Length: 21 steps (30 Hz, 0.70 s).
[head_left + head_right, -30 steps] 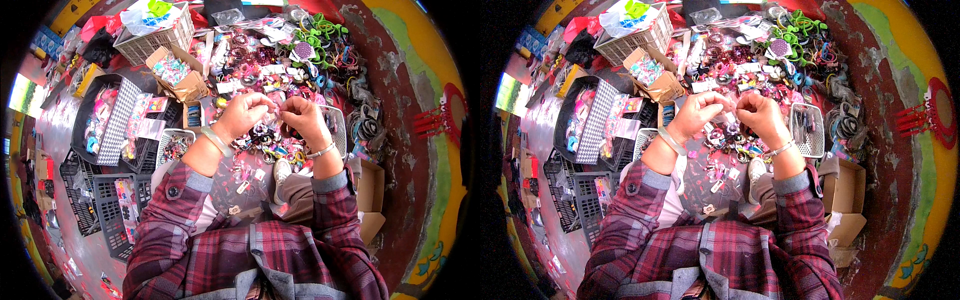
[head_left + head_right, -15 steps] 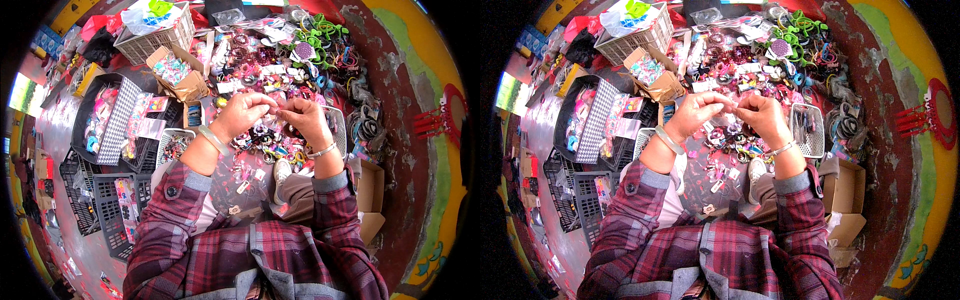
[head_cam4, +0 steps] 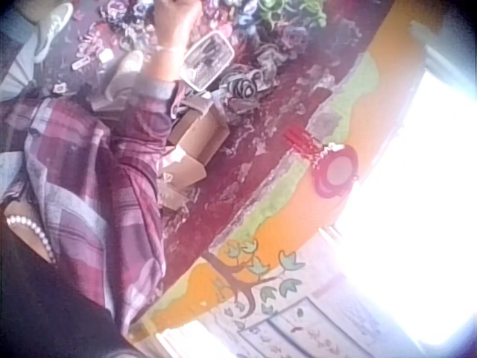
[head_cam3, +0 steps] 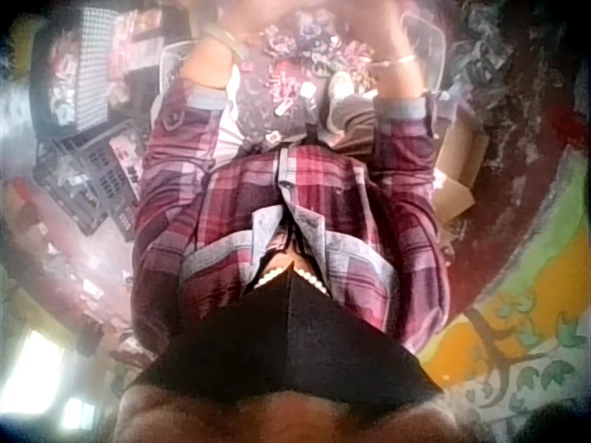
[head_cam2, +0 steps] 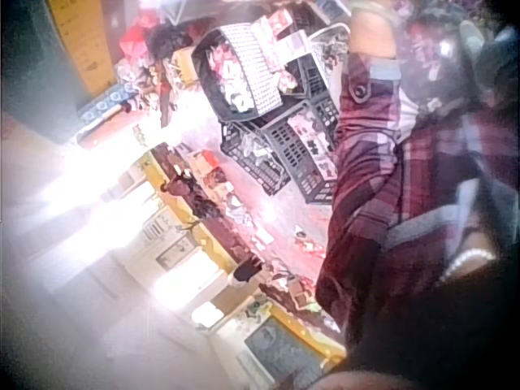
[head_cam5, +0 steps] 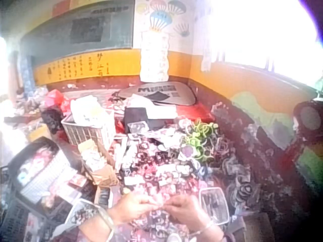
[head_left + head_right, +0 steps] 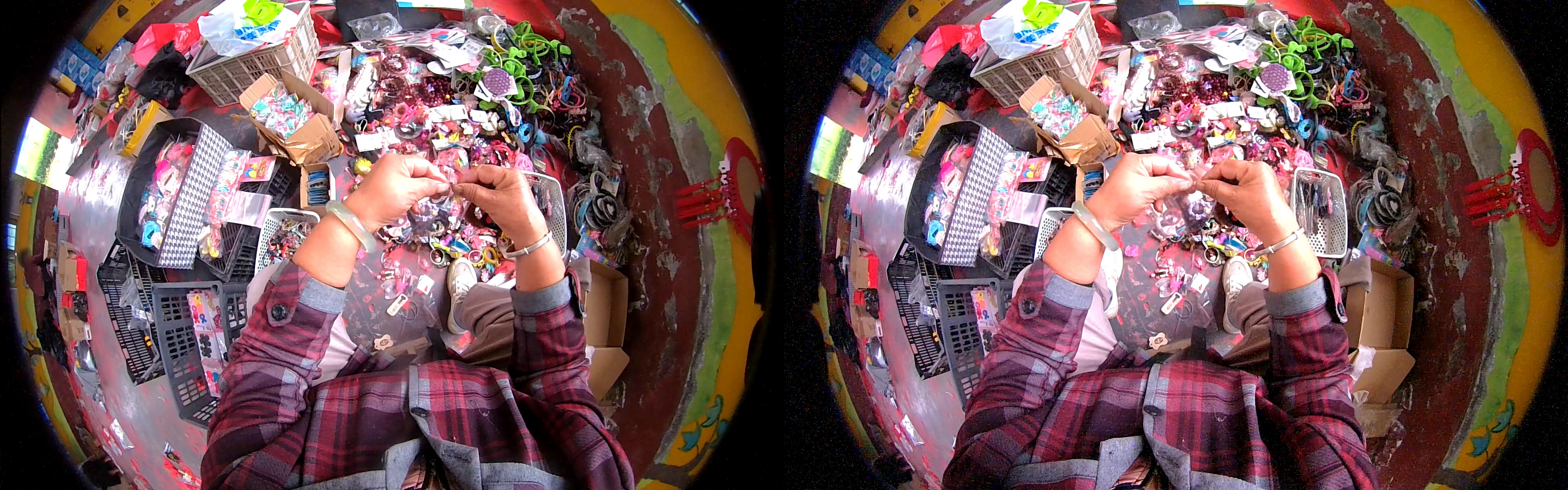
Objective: The person sits on the floor and sorts through a large pile of hair accessories, picking up items like hair ties and clips. They place selected items into small plastic bags and then put the bags into a white basket.
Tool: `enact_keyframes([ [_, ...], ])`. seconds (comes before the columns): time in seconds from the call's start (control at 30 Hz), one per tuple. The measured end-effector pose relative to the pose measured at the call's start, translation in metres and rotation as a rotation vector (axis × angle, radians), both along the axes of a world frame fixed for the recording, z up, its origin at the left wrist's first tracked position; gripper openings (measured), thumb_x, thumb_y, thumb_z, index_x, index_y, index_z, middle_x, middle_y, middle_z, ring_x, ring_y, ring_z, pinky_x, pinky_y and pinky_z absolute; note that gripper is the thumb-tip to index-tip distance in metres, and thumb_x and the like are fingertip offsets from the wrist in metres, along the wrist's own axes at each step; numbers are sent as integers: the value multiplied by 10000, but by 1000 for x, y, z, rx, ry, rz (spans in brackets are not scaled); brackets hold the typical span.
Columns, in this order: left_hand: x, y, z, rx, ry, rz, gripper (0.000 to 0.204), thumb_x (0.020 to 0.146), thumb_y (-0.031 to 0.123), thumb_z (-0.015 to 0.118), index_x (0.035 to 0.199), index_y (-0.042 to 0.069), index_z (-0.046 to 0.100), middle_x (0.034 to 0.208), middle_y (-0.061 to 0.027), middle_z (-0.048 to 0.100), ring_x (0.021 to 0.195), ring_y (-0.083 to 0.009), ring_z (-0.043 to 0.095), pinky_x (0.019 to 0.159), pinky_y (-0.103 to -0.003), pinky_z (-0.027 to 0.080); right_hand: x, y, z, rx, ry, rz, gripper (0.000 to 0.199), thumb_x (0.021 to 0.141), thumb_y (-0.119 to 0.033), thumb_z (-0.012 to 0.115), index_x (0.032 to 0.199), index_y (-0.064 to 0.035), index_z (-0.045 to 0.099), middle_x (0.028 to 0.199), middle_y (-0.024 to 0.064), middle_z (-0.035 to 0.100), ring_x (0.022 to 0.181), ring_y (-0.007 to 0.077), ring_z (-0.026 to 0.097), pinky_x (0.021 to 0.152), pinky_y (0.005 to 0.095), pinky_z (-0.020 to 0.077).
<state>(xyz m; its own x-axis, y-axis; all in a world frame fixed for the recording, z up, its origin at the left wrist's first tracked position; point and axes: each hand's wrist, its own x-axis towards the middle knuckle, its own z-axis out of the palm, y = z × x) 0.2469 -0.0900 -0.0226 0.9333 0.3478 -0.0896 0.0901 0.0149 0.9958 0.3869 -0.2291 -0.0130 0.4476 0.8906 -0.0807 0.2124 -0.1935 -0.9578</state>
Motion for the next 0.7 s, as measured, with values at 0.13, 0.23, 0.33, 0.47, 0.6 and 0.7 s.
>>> enact_keyframes([
  [0.13, -4, 0, 11, 16, 47, 77, 133, 778, 102, 636, 880, 21, 660, 720, -22, 634, 527, -30, 500, 449, -165, 390, 1, -2, 11, -12, 162, 5, 107, 771, -100, 661, 807, -1, 639, 616, -11, 562, 494, 52, 514, 417, 199, 382],
  [0.23, -5, 0, 13, -120, 11, 137, 106, 768, 85, 638, 841, 9, 651, 711, -32, 636, 544, -33, 520, 452, -160, 382, 2, -4, 22, -19, 137, -10, 160, 764, -81, 663, 888, 10, 620, 653, 4, 579, 503, 68, 538, 413, 210, 406],
  [0.33, -1, 4, 1, -217, -76, 188, 86, 760, 82, 646, 791, 3, 631, 712, -44, 636, 533, -40, 521, 447, -166, 379, 3, -6, 23, 90, 211, -65, 252, 749, -53, 671, 985, -10, 596, 775, 18, 591, 517, 72, 540, 418, 212, 412],
  [0.47, -1, 8, 2, -291, -99, 265, 96, 749, 80, 659, 779, 2, 611, 687, -42, 624, 480, -42, 478, 427, -179, 366, -3, -3, 24, 386, -306, -344, 308, 708, -1, 667, 1005, -33, 596, 899, 50, 604, 651, 106, 585, 562, 217, 474],
  [0.6, -1, 7, 2, -227, -78, 320, 91, 756, 80, 656, 780, 9, 605, 679, -31, 613, 498, -42, 490, 434, -179, 379, -22, -4, 27, 317, -598, -174, 249, 712, -23, 659, 957, -53, 620, 785, 78, 623, 644, 149, 606, 574, 242, 476],
  [0.7, 1, 0, 5, -92, -69, 344, 87, 762, 85, 653, 781, 16, 606, 674, -23, 609, 528, -42, 510, 458, -181, 406, -31, 4, 19, 156, -563, -140, 246, 730, -103, 656, 970, -64, 619, 652, 96, 608, 564, 179, 601, 535, 271, 465],
])
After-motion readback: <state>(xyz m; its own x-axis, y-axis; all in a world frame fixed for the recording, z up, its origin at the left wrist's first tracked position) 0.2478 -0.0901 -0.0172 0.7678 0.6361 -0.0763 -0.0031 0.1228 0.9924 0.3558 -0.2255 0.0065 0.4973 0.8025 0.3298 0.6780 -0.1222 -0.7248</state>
